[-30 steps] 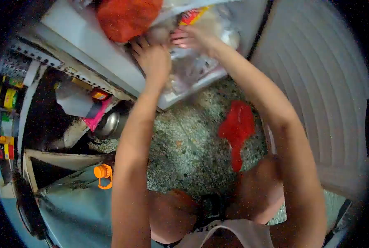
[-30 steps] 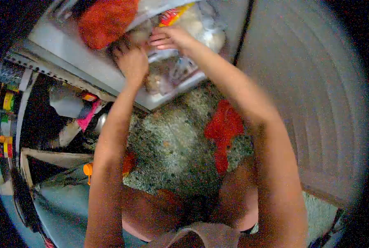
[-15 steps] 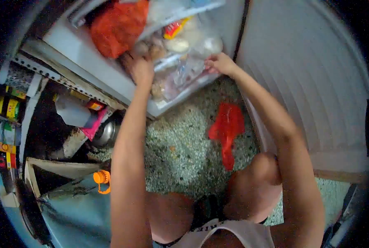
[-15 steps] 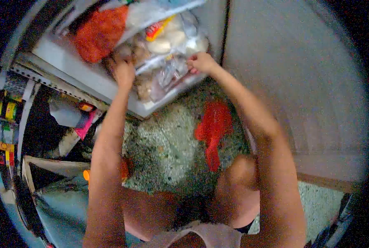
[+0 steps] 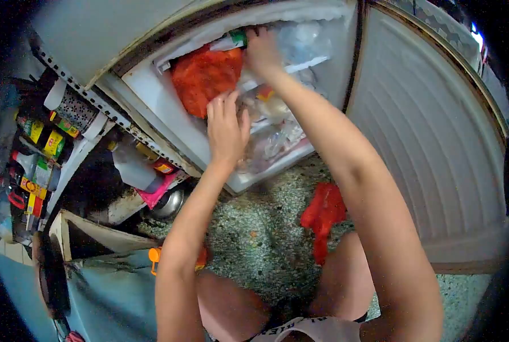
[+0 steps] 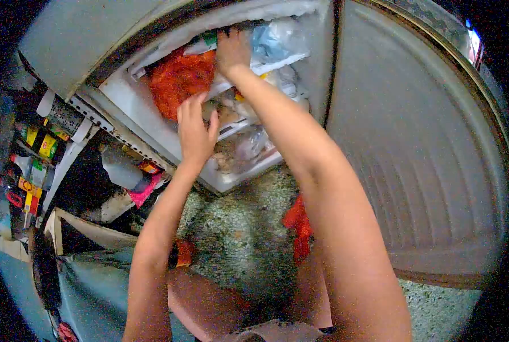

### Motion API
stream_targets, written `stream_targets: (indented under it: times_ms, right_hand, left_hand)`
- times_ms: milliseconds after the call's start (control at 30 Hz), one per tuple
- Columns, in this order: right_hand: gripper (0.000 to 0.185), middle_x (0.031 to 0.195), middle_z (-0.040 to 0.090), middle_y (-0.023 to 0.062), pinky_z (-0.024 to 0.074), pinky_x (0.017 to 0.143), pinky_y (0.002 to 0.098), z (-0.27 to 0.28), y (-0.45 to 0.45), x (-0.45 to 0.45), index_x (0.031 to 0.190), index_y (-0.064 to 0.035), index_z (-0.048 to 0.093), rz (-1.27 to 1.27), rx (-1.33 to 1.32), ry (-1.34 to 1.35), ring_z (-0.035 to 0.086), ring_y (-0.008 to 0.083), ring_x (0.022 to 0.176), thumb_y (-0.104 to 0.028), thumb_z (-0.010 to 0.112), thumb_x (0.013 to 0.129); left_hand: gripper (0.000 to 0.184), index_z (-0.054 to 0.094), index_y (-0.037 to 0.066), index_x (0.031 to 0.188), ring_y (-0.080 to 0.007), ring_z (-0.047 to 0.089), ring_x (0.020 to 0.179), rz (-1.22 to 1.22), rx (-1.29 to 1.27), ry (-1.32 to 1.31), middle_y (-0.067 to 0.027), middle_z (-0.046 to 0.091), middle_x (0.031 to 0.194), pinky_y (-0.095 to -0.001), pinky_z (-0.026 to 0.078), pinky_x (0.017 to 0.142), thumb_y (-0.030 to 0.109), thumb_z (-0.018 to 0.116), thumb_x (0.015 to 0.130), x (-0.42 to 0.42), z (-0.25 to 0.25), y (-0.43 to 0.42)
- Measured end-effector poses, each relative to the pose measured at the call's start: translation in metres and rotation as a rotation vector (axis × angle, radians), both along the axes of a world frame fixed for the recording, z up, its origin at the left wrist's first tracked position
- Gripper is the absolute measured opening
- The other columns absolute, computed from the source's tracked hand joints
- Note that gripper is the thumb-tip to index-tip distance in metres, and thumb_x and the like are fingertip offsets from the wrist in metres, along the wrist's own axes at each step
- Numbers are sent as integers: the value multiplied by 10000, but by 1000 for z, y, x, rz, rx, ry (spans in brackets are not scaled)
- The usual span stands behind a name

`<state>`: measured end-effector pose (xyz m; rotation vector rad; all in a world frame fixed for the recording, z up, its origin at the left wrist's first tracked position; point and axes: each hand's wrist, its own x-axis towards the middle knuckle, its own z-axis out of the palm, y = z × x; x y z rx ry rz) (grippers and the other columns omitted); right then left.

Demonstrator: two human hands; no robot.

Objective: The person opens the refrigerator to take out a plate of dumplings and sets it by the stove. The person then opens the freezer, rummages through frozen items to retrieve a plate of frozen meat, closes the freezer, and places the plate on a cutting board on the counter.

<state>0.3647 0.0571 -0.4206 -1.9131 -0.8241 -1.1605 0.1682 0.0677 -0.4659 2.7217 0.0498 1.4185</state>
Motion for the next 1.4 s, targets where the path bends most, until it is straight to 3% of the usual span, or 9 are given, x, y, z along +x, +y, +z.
stream_targets:
  times_ms: [100, 200, 367, 500, 533, 633, 700, 800, 1400]
  right_hand:
    - [367, 1000, 529, 177, 422, 775, 437, 5, -3, 12, 1016, -61, 556, 202, -25, 159, 527, 356, 849, -189, 640, 682]
    - [295, 969, 541, 160, 439, 753, 411, -1, -37, -18, 969, -61, 574, 334, 124, 63, 540, 334, 855, -183, 624, 705]
    - [212, 908, 556, 115, 443, 750, 355, -30, -112, -72, 927, -47, 582, 695, 94, 15, 562, 282, 825, -140, 573, 736]
    - [188, 814, 580, 88, 430, 742, 310, -40, -127, -59, 821, -27, 603, 1079, -108, 236, 564, 208, 807, -188, 525, 762]
    - [238, 798, 588, 83, 429, 732, 296, -31, -123, -63, 740, -7, 601, 1176, 70, 441, 552, 170, 798, -215, 495, 790]
    - [232, 825, 589, 63, 424, 722, 285, -8, -84, -32, 813, 2, 595, 871, 39, 737, 551, 158, 755, -192, 469, 824]
    - [324, 874, 615, 81, 460, 744, 262, -2, -28, 1, 999, 2, 567, 1101, 272, 909, 581, 166, 816, -258, 437, 855]
    - [315, 829, 619, 69, 470, 603, 210, 32, 21, 9, 995, -25, 555, 1205, 657, 1236, 583, 127, 703, -287, 423, 878]
    - [300, 821, 619, 69, 458, 574, 208, 43, 99, 40, 980, -31, 556, 806, 113, 814, 578, 123, 680, -279, 423, 877]
  left_hand:
    - [372, 480, -15, 1085, -309, 502, 930, -28, -14, 0, -162, 542, 949, -371, 412, 798, 142, 560, 757, 4, 21, 11]
    - [523, 446, 32, 1170, -244, 525, 1005, -368, -1202, 200, -145, 507, 1134, -371, 454, 799, 413, 520, 819, 10, 34, 26]
    - [574, 399, 18, 1195, -264, 513, 1039, -1040, -1774, 173, -144, 489, 1164, -384, 443, 861, 456, 476, 832, 16, 64, 26]
    - [429, 470, 1, 1107, -195, 565, 914, -690, -1776, 274, -89, 562, 997, -341, 469, 803, 244, 619, 787, 11, 44, 21]
    - [413, 477, 2, 1097, -192, 572, 892, -671, -1687, 257, -86, 562, 996, -342, 478, 780, 230, 623, 785, 3, 43, 15]
    - [400, 494, -10, 1071, -189, 588, 839, -663, -1613, 169, -89, 568, 990, -335, 488, 738, 251, 614, 793, -13, 34, 9]
    - [415, 504, -26, 1056, -188, 588, 835, -751, -1888, 93, -98, 577, 974, -331, 483, 744, 287, 601, 802, -21, 34, 14]
    - [412, 516, -22, 1042, -189, 593, 820, -715, -1861, 84, -101, 587, 947, -328, 486, 737, 306, 591, 806, -29, 28, 14]
    - [429, 517, 6, 1075, -124, 549, 861, -644, -1844, 215, -46, 570, 972, -262, 438, 767, 303, 624, 784, -44, 18, 32]
